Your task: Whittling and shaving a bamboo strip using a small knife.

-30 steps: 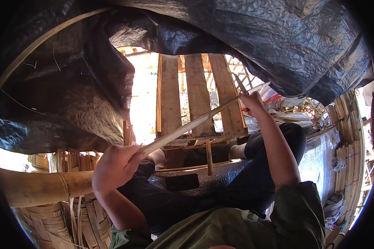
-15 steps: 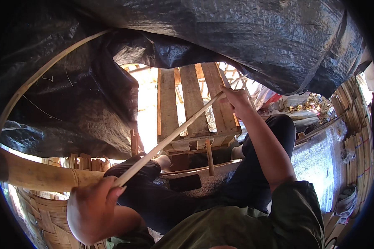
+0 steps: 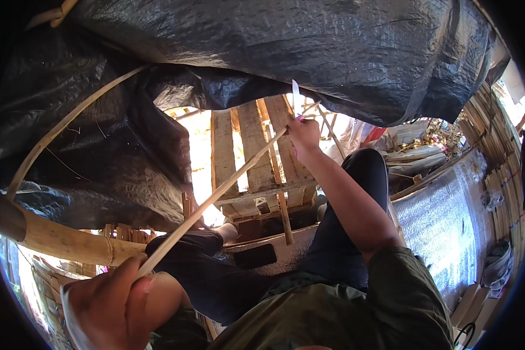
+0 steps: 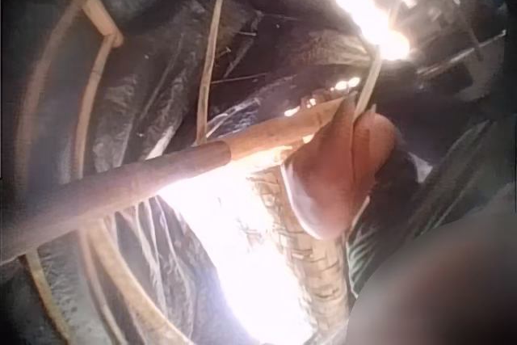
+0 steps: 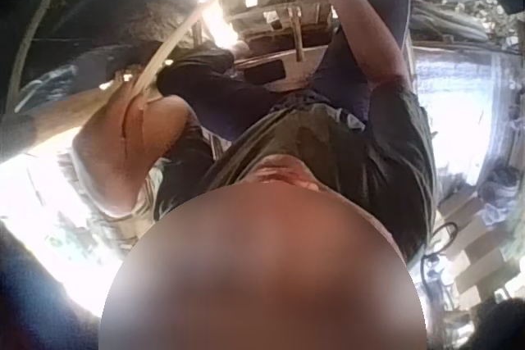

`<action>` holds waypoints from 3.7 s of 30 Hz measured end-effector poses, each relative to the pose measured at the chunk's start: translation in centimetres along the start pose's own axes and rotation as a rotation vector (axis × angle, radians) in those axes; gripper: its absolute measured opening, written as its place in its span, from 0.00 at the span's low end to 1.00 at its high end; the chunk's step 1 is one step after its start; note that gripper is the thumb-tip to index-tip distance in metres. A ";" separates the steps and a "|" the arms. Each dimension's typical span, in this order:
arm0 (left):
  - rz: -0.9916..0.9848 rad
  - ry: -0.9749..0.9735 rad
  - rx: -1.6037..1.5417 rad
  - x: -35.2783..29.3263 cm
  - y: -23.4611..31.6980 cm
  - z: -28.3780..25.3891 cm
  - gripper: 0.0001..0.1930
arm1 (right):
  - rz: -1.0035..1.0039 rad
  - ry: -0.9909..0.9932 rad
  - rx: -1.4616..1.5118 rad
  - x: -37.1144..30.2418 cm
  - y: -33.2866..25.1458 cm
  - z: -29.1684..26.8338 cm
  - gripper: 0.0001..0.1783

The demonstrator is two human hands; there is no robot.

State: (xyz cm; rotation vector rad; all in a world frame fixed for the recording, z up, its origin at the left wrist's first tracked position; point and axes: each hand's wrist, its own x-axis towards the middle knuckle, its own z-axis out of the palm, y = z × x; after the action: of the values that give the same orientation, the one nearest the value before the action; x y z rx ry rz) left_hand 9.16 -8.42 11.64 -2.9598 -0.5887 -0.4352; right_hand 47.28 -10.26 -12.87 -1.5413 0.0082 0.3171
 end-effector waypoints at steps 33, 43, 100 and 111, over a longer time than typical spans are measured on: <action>-0.023 -0.257 -0.437 10.8 2.7 26.6 0.11 | 0.038 -0.621 -0.750 3.6 2.2 0.3 0.17; -0.053 -0.332 -0.759 7.9 2.1 27.0 0.12 | -0.076 -0.635 -0.914 3.4 3.1 1.1 0.18; -0.098 -0.148 -0.874 9.8 -3.4 29.9 0.18 | -0.551 -0.437 -0.685 -0.1 3.5 0.7 0.07; 0.083 -0.321 -0.740 10.7 -5.1 28.3 0.24 | -0.707 -0.637 -0.583 -3.3 2.7 1.5 0.09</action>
State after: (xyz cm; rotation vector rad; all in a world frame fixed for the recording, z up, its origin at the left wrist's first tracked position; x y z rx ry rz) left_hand 23.96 4.18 -12.08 -3.7921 -0.3801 -0.1897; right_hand 43.29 -9.41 -14.74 -1.8293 -1.1900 0.2338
